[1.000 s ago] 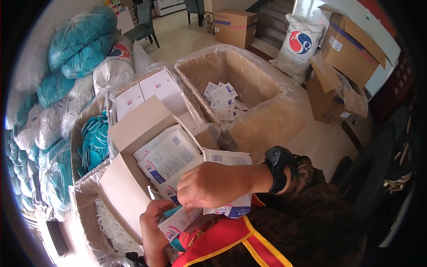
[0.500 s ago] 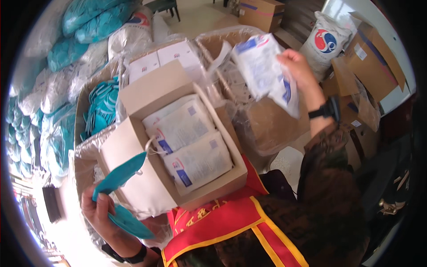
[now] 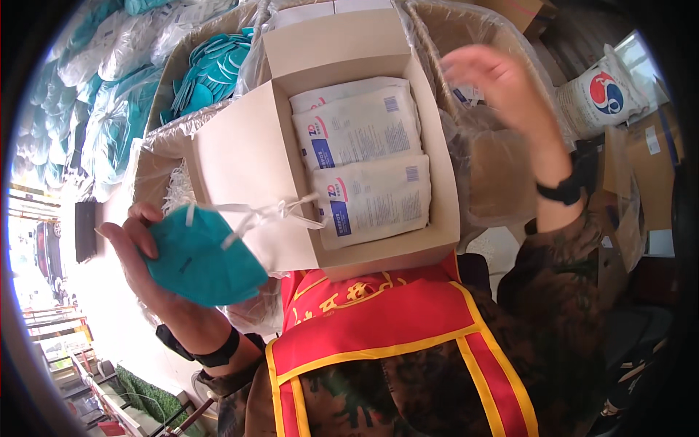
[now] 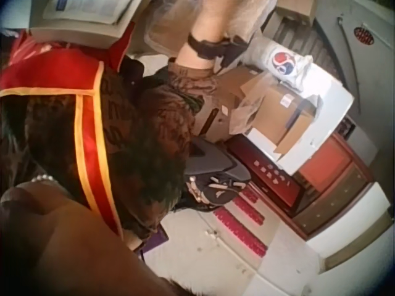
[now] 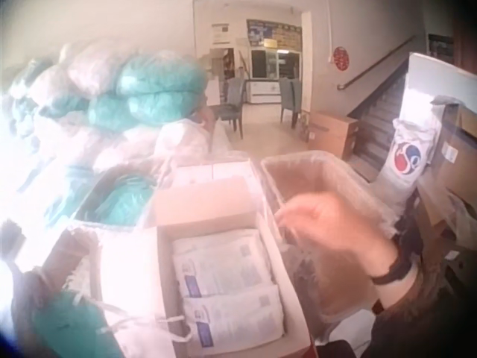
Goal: Unpacking green face masks from individual plastic wrappers and stacking them.
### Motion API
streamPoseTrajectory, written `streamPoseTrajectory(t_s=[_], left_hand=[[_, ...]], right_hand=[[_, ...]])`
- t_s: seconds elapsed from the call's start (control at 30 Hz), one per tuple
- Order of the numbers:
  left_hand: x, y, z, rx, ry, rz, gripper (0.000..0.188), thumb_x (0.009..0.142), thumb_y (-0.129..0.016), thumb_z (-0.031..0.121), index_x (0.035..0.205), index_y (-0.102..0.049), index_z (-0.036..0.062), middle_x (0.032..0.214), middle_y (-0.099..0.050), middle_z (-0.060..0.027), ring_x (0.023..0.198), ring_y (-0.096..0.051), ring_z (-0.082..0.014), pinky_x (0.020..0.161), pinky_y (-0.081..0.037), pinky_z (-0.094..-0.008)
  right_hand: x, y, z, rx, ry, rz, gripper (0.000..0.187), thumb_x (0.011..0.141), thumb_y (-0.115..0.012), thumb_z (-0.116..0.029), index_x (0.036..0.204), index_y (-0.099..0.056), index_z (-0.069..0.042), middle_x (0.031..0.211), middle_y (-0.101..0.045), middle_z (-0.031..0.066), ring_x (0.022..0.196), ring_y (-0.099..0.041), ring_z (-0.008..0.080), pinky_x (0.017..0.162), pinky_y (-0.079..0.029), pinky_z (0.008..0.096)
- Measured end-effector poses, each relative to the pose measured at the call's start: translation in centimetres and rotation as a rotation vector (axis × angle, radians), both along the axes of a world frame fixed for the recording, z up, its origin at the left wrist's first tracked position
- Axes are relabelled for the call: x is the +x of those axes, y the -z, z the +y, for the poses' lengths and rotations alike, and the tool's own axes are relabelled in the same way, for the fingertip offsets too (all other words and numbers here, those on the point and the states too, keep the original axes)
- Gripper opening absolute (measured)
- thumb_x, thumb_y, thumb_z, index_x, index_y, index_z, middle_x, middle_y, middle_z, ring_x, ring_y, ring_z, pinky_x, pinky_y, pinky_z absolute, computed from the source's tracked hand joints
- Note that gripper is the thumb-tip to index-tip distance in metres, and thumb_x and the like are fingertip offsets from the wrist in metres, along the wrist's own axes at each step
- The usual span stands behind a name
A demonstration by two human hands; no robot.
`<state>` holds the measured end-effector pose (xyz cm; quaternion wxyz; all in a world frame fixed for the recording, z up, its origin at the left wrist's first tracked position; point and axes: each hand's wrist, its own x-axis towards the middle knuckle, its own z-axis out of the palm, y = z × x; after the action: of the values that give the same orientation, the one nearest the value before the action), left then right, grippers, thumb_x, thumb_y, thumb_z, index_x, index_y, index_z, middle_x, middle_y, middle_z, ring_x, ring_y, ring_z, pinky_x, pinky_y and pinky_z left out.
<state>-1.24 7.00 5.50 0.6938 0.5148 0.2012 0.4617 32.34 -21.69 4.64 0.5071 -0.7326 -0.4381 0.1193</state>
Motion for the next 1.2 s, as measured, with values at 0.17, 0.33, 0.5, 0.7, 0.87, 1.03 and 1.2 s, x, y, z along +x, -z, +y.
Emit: streamPoseTrajectory(t_s=[0.17, 0.33, 0.5, 0.7, 0.87, 1.03, 1.2], left_hand=[[1.2, -1.0, -1.8, -0.050, -0.092, -0.057, 0.050, 0.102, -0.044, 0.036, 0.060, -0.032, 0.0111, 0.073, -0.052, -0.0103, 0.068, -0.048, -0.0170, 0.073, -0.044, -0.0308], [0.1, 0.8, -0.7, 0.115, 0.273, -0.009, 0.045, 0.101, -0.046, 0.027, 0.062, -0.040, 0.0064, 0.065, -0.050, -0.0103, 0.061, -0.048, -0.0154, 0.064, -0.042, -0.0277], [0.8, 2.3, -1.5, 0.137, 0.369, 0.271, 0.023, 0.094, -0.057, 0.013, 0.072, -0.053, 0.0039, 0.065, -0.053, -0.0023, 0.057, -0.046, -0.0056, 0.050, -0.034, -0.0197], [4.7, 3.6, -4.7, 0.480, 0.605, 0.514, 0.024, 0.080, -0.075, 0.010, 0.102, -0.068, 0.0030, 0.084, -0.056, 0.0013, 0.063, -0.044, -0.0047, 0.055, -0.038, -0.0194], [6.5, 3.3, -6.3, 0.419, 0.573, 0.421, 0.008, 0.089, -0.067, 0.009, 0.087, -0.067, 0.0008, 0.069, -0.058, 0.0022, 0.067, -0.049, -0.0039, 0.059, -0.039, -0.0202], [6.7, 2.9, -7.1, 0.190, 0.563, 0.377, 0.012, 0.090, -0.066, 0.010, 0.081, -0.065, 0.0023, 0.070, -0.057, 0.0044, 0.066, -0.046, -0.0033, 0.058, -0.036, -0.0190], [6.7, 3.7, -7.5, -0.096, 0.603, 0.308, 0.013, 0.090, -0.066, 0.011, 0.080, -0.064, 0.0035, 0.070, -0.056, 0.0055, 0.065, -0.044, -0.0021, 0.058, -0.034, -0.0182]], right_hand=[[-9.4, 3.9, 6.3, -0.248, -0.384, -0.812, 0.033, 0.082, -0.070, -0.016, 0.110, -0.062, 0.000, 0.090, -0.063, 0.0148, 0.090, -0.062, 0.0288, 0.079, -0.051, 0.0361], [-10.4, 6.1, 7.5, -0.613, -0.357, -0.491, 0.030, 0.079, -0.072, -0.019, 0.101, -0.060, -0.002, 0.089, -0.062, 0.0153, 0.088, -0.061, 0.0345, 0.079, -0.049, 0.0412], [-12.0, 4.0, 6.0, -0.478, -0.415, -0.240, 0.026, 0.078, -0.073, -0.014, 0.097, -0.059, -0.004, 0.088, -0.061, 0.0148, 0.088, -0.061, 0.0353, 0.076, -0.047, 0.0424], [-13.4, 0.5, 5.1, -0.229, -0.354, -0.328, 0.025, 0.076, -0.074, -0.011, 0.092, -0.057, -0.003, 0.083, -0.060, 0.0125, 0.083, -0.060, 0.0346, 0.069, -0.047, 0.0404], [-13.4, -0.2, 5.8, -0.163, -0.317, -0.364, 0.024, 0.076, -0.074, -0.010, 0.090, -0.057, -0.003, 0.080, -0.057, 0.0122, 0.079, -0.059, 0.0340, 0.066, -0.046, 0.0401], [-14.2, -0.1, 6.8, 0.088, -0.244, -0.801, 0.008, 0.076, -0.064, -0.012, 0.079, -0.057, -0.007, 0.075, -0.054, 0.0066, 0.074, -0.056, 0.0258, 0.066, -0.047, 0.0356], [-16.2, -1.2, 5.9, 0.088, -0.208, -1.013, 0.006, 0.073, -0.061, -0.013, 0.075, -0.057, -0.010, 0.074, -0.052, 0.0012, 0.073, -0.054, 0.0181, 0.064, -0.045, 0.0304]])
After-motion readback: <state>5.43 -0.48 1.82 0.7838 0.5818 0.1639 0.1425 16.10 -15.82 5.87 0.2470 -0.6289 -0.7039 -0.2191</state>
